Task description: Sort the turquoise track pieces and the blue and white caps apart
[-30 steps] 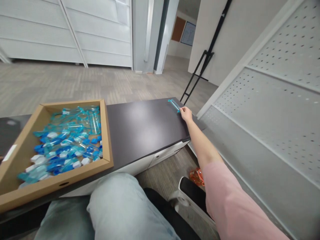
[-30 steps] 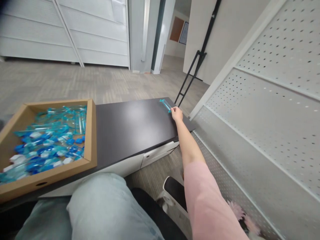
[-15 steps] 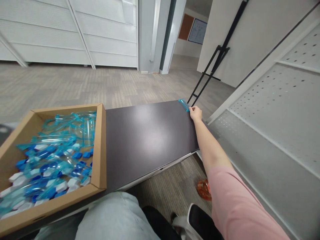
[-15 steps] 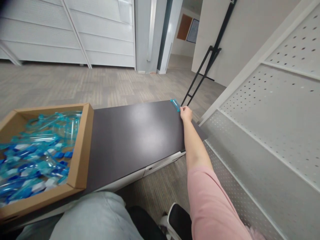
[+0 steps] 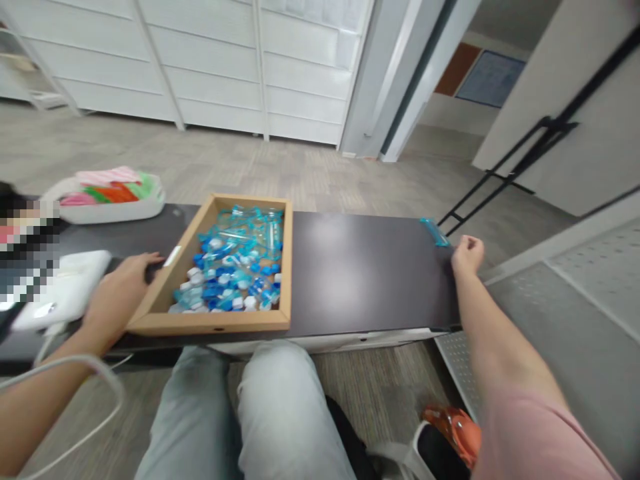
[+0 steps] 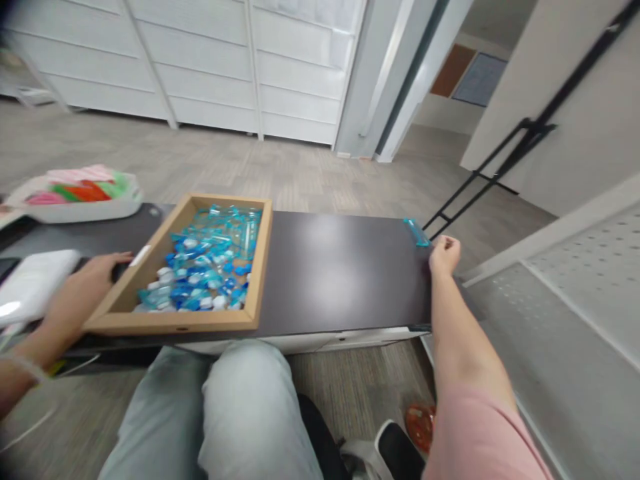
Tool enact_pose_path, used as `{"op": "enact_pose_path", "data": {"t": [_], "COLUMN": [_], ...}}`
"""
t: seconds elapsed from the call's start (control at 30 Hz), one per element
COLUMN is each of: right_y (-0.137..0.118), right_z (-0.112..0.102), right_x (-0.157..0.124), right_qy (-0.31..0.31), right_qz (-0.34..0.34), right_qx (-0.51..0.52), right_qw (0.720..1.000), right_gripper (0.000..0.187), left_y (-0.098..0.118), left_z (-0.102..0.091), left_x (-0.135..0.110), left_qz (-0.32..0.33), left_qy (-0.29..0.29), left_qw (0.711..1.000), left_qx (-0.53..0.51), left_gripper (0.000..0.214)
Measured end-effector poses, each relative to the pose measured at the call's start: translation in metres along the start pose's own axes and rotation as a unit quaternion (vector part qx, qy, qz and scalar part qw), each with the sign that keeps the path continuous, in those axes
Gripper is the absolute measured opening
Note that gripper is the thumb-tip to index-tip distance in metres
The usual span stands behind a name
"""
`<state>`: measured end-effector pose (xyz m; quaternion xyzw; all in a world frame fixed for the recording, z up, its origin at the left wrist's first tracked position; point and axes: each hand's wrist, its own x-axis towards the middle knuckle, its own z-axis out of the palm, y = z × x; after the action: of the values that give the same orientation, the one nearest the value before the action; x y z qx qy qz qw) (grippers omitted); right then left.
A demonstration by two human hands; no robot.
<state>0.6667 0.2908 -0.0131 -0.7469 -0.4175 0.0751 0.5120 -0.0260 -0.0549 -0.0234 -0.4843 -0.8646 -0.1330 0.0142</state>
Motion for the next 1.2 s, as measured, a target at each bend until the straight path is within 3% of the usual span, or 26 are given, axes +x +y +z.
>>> {"op": "enact_pose_path", "data": {"t": [0.1, 0.17, 0.23, 0.3, 0.37, 0.43, 0.47, 0.53, 0.67, 0.77, 0.87, 0.93, 1.0, 1.1, 1.2], "right_y": [-0.022, -0.045, -0.078, -0.115, -0.152, -0.18, -0.19, -0.202, -0.202, -0.196, -0.189, -0.186, -0.182, -0.175, -0.163], "right_z": [0.016, 0.031, 0.043, 0.049, 0.05, 0.048, 0.047, 0.047, 0.057, 0.069, 0.076, 0.077, 0.074, 0.068, 0.07], "right_x": [-0.014, -0.034, -0.068, -0.117, -0.176, -0.236, -0.264, -0.309, -0.35, -0.35, -0.341, -0.335, -0.327, -0.308, -0.276], "right_qy": [-0.041, -0.113, -0.209, -0.326, -0.436, -0.469, -0.465, -0.463, -0.501, -0.538, -0.573, -0.604, -0.624, -0.605, -0.532], "right_qz": [-0.057, -0.138, -0.231, -0.351, -0.475, -0.573, -0.606, -0.633, -0.602, -0.526, -0.385, -0.284, -0.216, -0.177, -0.174], "right_qx": [0.032, 0.039, 0.034, 0.038, 0.033, 0.016, 0.005, -0.022, -0.071, -0.023, 0.095, 0.177, 0.235, 0.276, 0.288], "right_qw": [0.997, 0.983, 0.95, 0.877, 0.764, 0.672, 0.645, 0.62, 0.618, 0.658, 0.718, 0.724, 0.713, 0.726, 0.777], "right_gripper": [0.04, 0.037, 0.031, 0.019, 0.022, 0.025, 0.026, 0.027, 0.02, 0.02, 0.031, 0.044, 0.054, 0.06, 0.061], "left_y": [-0.001, 0.004, 0.006, 0.003, -0.001, -0.003, -0.004, -0.004, -0.002, -0.001, 0.0, 0.001, 0.002, 0.003, 0.002], "left_z": [-0.004, -0.001, 0.003, 0.008, 0.012, 0.016, 0.017, 0.018, 0.018, 0.017, 0.015, 0.013, 0.01, 0.006, 0.004], "left_x": [-0.011, -0.009, -0.005, -0.004, -0.003, -0.003, -0.002, -0.002, -0.002, -0.003, -0.003, -0.004, -0.005, -0.006, -0.006], "left_qz": [-0.006, -0.006, -0.008, -0.007, -0.003, -0.001, -0.001, -0.003, -0.009, -0.015, -0.018, -0.018, -0.017, -0.015, -0.018], "left_qy": [-0.03, -0.022, -0.019, -0.009, 0.008, 0.024, 0.029, 0.033, 0.037, 0.039, 0.033, 0.032, 0.027, 0.014, -0.005], "left_qw": [0.999, 0.999, 0.999, 0.999, 0.999, 0.999, 0.999, 0.998, 0.998, 0.997, 0.997, 0.996, 0.997, 0.998, 0.998], "left_qx": [-0.032, -0.036, -0.03, -0.03, -0.037, -0.044, -0.046, -0.05, -0.058, -0.063, -0.071, -0.075, -0.073, -0.062, -0.053], "left_gripper": [0.053, 0.05, 0.048, 0.045, 0.042, 0.041, 0.041, 0.041, 0.043, 0.047, 0.054, 0.056, 0.057, 0.059, 0.064]}}
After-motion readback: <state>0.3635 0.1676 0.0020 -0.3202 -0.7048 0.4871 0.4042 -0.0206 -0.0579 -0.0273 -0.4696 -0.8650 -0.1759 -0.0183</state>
